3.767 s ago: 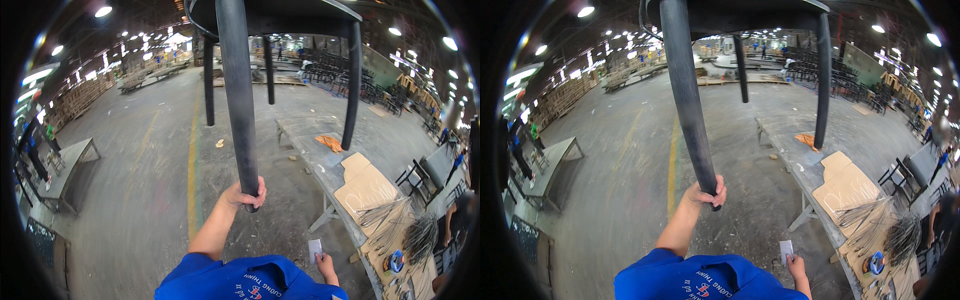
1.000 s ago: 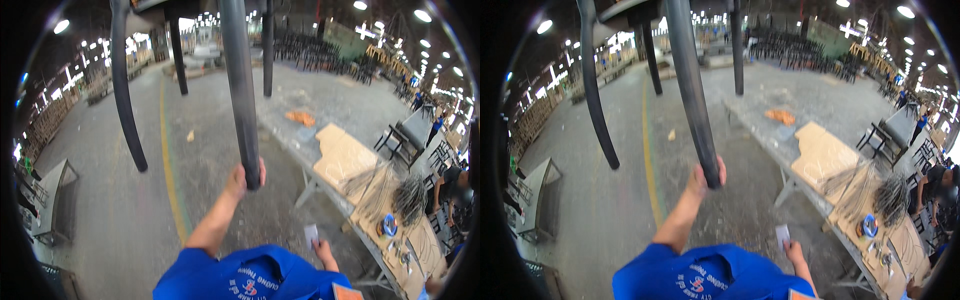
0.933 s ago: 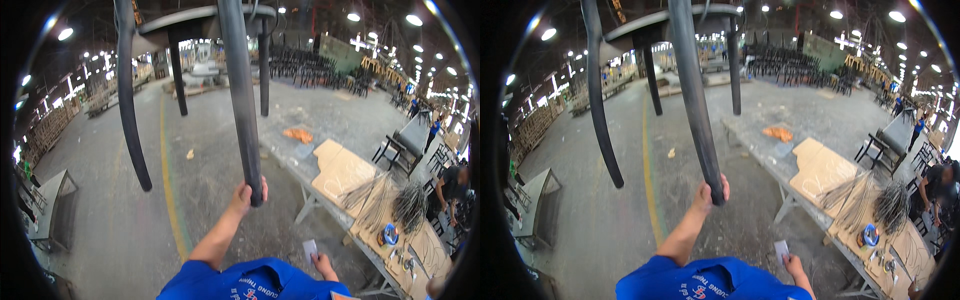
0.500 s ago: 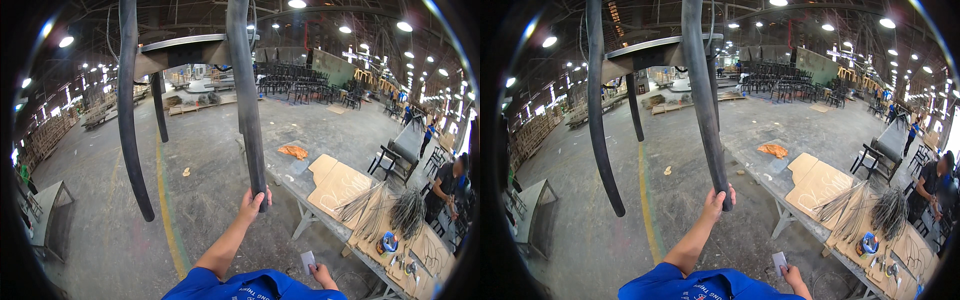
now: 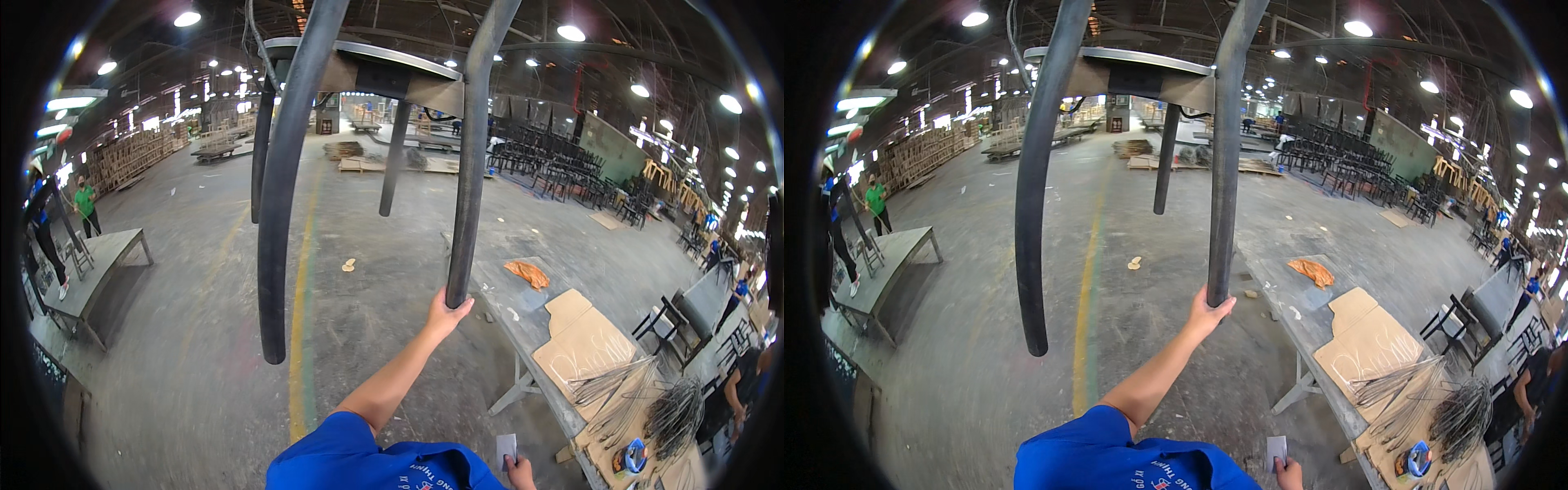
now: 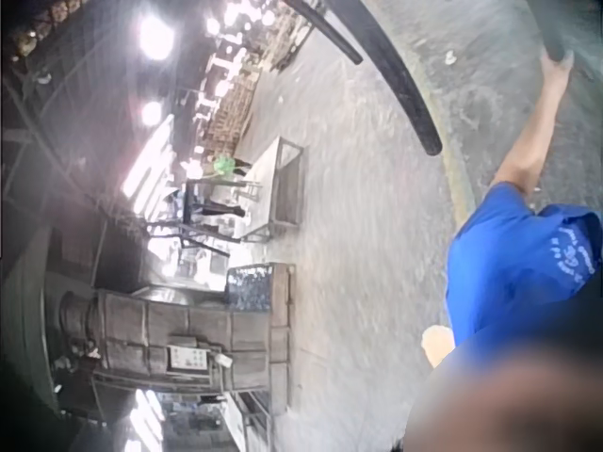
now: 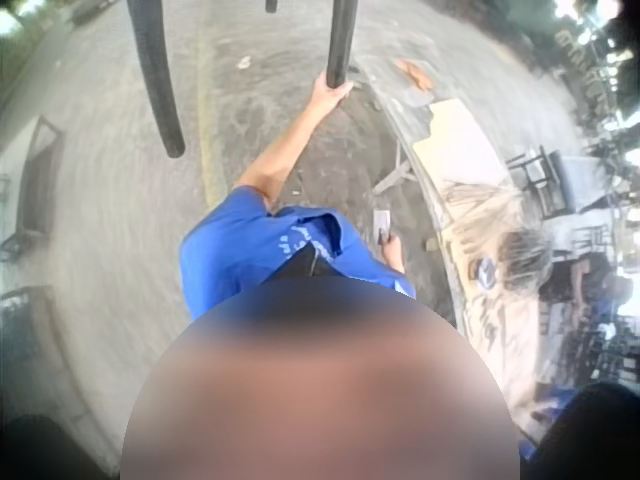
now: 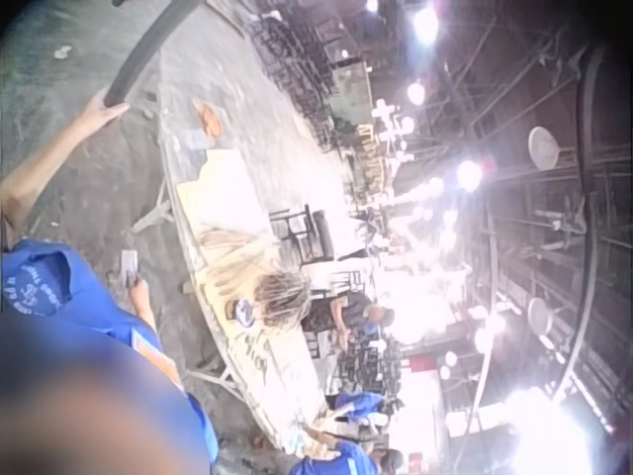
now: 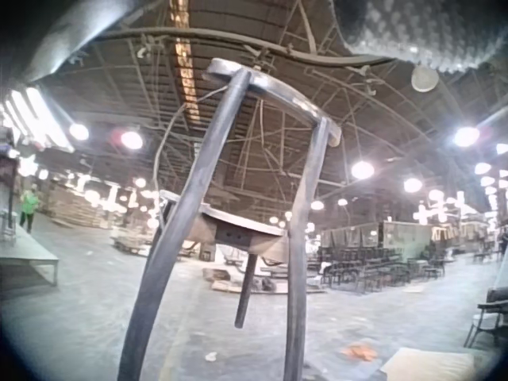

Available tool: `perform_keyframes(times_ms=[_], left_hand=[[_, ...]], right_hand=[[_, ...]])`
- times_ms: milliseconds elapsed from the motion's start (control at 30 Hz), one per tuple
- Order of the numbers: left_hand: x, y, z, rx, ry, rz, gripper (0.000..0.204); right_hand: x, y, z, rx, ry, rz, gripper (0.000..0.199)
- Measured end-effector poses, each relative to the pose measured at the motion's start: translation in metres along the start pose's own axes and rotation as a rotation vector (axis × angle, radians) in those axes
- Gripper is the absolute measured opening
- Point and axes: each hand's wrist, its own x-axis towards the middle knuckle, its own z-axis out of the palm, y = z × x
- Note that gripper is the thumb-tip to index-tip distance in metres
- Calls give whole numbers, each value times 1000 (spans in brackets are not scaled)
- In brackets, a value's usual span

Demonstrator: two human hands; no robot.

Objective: The person sands the legs of an inverted black chair using a sanding block. They rotate the chair to access different legs and continue sanding each leg's surface. Other workers are visible in the background performing similar tasks.

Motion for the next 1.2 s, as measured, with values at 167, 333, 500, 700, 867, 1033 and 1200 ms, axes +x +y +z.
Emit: perform_keyframes(times_ms=[167, 333, 500, 700, 867, 1033, 1200], left_hand=[[23, -10, -12, -26, 91, 111, 37], [44, -11, -26, 298, 172, 171, 48], [52, -12, -32, 320, 194, 110, 47], [64, -15, -29, 335, 220, 148, 42], [76, -25, -22, 296, 230, 131, 40], [88, -29, -15, 321, 225, 128, 43], [81, -18, -11, 374, 231, -74, 62]], right_hand=[[10, 21, 14, 45, -54, -15, 49], [9, 22, 8, 4, -60, 106, 33], [4, 4, -8, 53, -56, 132, 35], [0, 2, -9, 29, -43, 133, 35], [-8, 13, -5, 9, -24, 162, 37], [-15, 8, -4, 64, -41, 220, 38], [-23, -5, -7, 3, -46, 205, 37]])
